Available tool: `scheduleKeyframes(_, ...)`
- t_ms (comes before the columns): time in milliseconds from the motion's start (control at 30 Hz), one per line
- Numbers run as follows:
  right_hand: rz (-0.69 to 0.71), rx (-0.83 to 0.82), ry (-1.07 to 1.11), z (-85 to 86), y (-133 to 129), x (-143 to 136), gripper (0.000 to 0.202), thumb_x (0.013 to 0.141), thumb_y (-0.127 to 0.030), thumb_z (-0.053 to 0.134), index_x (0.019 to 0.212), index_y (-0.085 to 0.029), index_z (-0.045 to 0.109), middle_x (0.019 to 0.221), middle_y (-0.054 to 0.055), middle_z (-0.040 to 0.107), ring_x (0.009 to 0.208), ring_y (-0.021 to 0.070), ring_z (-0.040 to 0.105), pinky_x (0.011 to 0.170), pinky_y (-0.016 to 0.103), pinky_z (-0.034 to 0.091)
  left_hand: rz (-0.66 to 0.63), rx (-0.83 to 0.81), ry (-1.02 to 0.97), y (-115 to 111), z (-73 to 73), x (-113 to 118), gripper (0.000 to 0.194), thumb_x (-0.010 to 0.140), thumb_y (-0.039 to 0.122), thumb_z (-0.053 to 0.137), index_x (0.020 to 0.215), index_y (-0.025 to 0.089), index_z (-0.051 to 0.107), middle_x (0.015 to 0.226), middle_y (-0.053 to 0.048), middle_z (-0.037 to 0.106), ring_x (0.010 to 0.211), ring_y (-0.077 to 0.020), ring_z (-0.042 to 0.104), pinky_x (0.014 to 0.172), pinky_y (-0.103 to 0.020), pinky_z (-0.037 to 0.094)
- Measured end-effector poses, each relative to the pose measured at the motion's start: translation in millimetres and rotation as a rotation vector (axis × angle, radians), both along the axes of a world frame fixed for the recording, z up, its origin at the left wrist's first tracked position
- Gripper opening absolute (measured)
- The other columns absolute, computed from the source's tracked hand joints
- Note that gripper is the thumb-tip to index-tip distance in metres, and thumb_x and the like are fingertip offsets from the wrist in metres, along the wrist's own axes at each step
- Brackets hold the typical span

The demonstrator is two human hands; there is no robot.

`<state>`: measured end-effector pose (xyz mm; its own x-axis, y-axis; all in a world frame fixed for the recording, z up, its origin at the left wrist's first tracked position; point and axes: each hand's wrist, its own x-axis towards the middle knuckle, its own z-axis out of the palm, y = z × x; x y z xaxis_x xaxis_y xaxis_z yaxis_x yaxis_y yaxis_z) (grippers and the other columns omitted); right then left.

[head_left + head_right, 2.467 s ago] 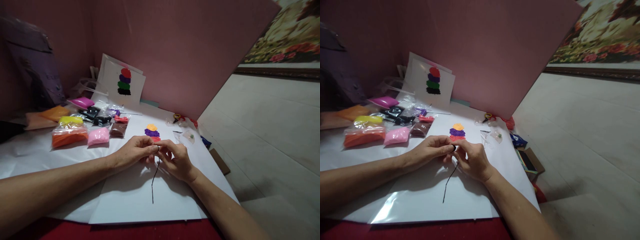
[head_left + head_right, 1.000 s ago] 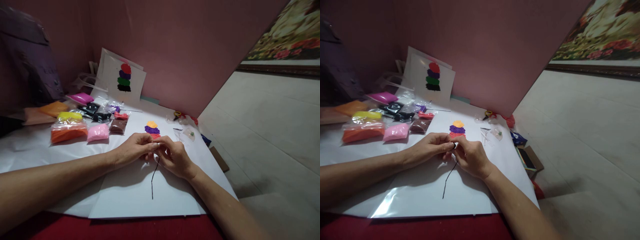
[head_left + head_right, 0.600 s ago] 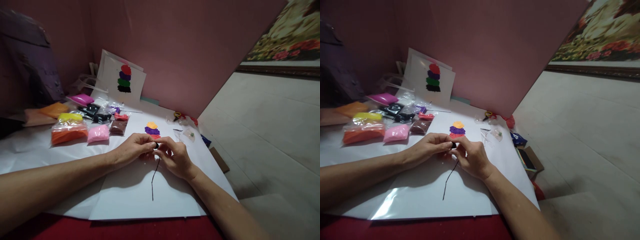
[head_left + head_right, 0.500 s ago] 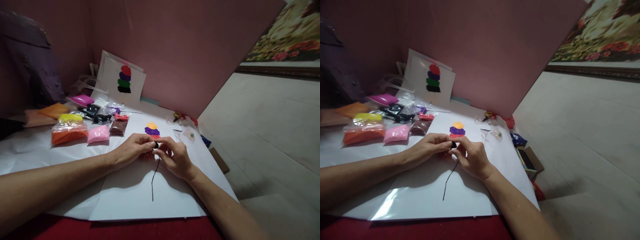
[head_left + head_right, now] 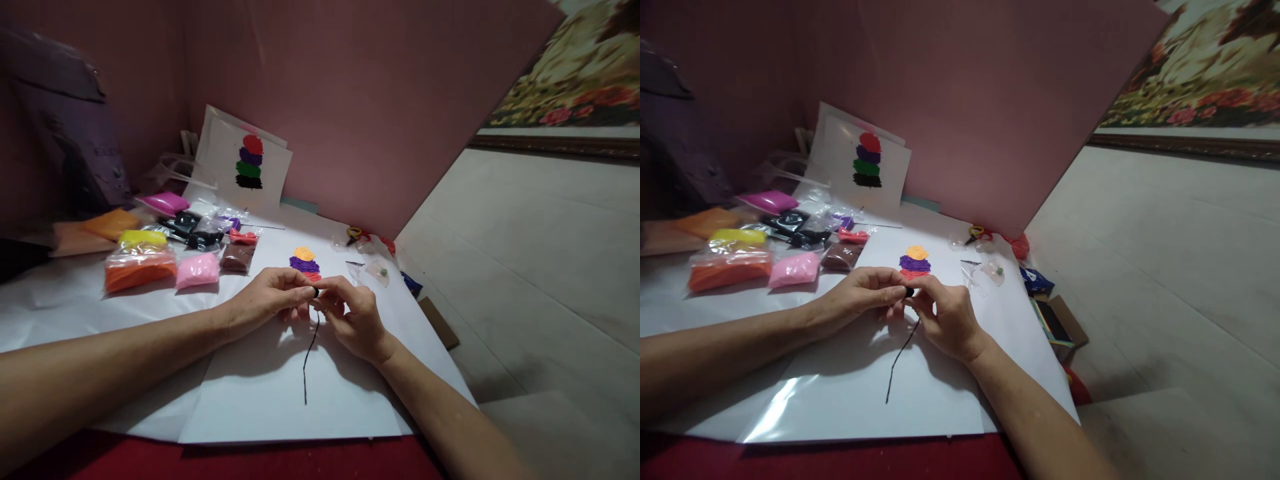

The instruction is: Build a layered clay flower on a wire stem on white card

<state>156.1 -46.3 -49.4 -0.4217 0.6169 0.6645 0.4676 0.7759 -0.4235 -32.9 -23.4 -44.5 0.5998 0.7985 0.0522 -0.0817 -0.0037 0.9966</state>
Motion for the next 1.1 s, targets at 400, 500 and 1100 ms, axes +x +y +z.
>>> scheduleKeyframes(400,-0.005,0.001,0.007,-0.5,0.4,0.3,0.019,0.085,-0.015,0.060,0.104,-0.020,0.059,0.068,-0.002,0.065,0.053,0.0096,0.058,0.050,0.021,0.047,-0.012,-0.003,-0.034,-0.2,-1.5,0.9,0.027,0.078,0.040,0.067,0.084,0.014,0.059,0.063,-0.001,0.065,0.053,-0.0093,0.052,0.053,-0.022,0.037)
scheduleKeyframes(500,0.006,0.006,0.010,-0.1,0.4,0.3,0.018,0.086,-0.015,0.059,0.104,-0.020,0.059,0.067,-0.002,0.065,0.053,0.0099,0.058,0.050,0.021,0.047,0.006,-0.013,-0.049,0.0,-1.1,0.9,0.028,0.076,0.040,0.069,0.082,0.016,0.055,0.062,0.000,0.064,0.052,-0.0097,0.052,0.053,-0.022,0.038)
scheduleKeyframes(1100,0.013,0.008,0.019,1.6,-0.1,-0.4,0.019,0.086,-0.017,0.061,0.105,-0.019,0.058,0.066,-0.002,0.066,0.052,0.0097,0.059,0.048,0.021,0.046,0.008,0.044,0.030,-2.8,3.2,-0.3,0.028,0.081,0.042,0.064,0.076,0.014,0.058,0.063,0.000,0.063,0.054,-0.0086,0.047,0.054,-0.022,0.033)
